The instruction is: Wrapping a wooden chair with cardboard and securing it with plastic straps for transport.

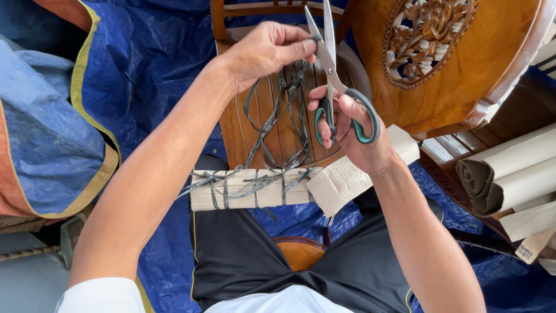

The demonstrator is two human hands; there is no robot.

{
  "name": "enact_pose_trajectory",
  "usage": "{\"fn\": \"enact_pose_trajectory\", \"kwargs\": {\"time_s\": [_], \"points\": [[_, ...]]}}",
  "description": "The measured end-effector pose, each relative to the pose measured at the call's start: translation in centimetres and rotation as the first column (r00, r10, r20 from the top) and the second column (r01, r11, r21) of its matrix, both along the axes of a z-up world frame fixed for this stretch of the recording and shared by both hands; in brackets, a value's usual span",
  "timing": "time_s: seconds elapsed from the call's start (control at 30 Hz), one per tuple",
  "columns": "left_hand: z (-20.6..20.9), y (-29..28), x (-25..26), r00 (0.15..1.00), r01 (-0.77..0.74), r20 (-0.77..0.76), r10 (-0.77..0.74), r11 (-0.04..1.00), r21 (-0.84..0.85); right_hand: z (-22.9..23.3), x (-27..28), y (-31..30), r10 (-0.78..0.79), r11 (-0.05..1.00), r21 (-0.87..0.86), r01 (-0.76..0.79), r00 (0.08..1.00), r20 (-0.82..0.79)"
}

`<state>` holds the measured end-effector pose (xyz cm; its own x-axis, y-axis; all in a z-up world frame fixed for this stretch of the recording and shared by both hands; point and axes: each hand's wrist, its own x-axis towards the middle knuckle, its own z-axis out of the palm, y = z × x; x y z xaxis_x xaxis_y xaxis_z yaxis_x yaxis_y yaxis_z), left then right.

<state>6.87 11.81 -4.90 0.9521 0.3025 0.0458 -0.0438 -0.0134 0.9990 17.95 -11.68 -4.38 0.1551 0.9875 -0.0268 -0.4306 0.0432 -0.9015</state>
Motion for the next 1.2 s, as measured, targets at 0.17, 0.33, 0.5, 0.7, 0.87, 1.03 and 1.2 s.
{"fn": "enact_pose_trajectory", "kwargs": {"time_s": [0.17,0.33,0.5,0.7,0.87,1.03,1.2], "points": [[-1.2,-0.9,0.7,0.999,0.014,-0.034,-0.015,0.999,-0.043,-0.3,0.3,0.3,-0.039,0.999,-0.008,0.038,0.998,-0.040],[-1.1,-1.6,0.9,0.998,-0.058,-0.023,0.060,0.995,0.077,0.3,0.4,0.1,-0.084,0.993,-0.078,0.089,0.995,0.058],[-1.8,-2.1,0.7,0.998,-0.055,0.034,0.051,0.989,0.138,0.1,0.7,0.0,-0.097,0.990,-0.089,0.110,0.986,0.139],[-4.9,-1.2,1.3,0.985,-0.172,0.022,0.171,0.969,0.176,-0.6,1.8,2.3,-0.031,0.967,-0.231,0.107,0.950,0.311],[-10.3,0.8,1.8,0.865,-0.447,-0.140,0.482,0.867,0.219,-4.7,4.3,7.3,0.057,0.880,-0.374,0.293,0.716,0.696],[-15.4,0.8,0.7,0.635,-0.707,-0.300,0.712,0.692,0.147,-17.3,8.7,12.1,0.384,0.844,-0.397,0.362,0.111,0.917],[-13.5,-0.1,-1.4,0.641,-0.767,-0.147,0.754,0.635,-0.088,-22.4,8.1,13.3,0.497,0.798,-0.475,0.370,0.040,0.867]]}}
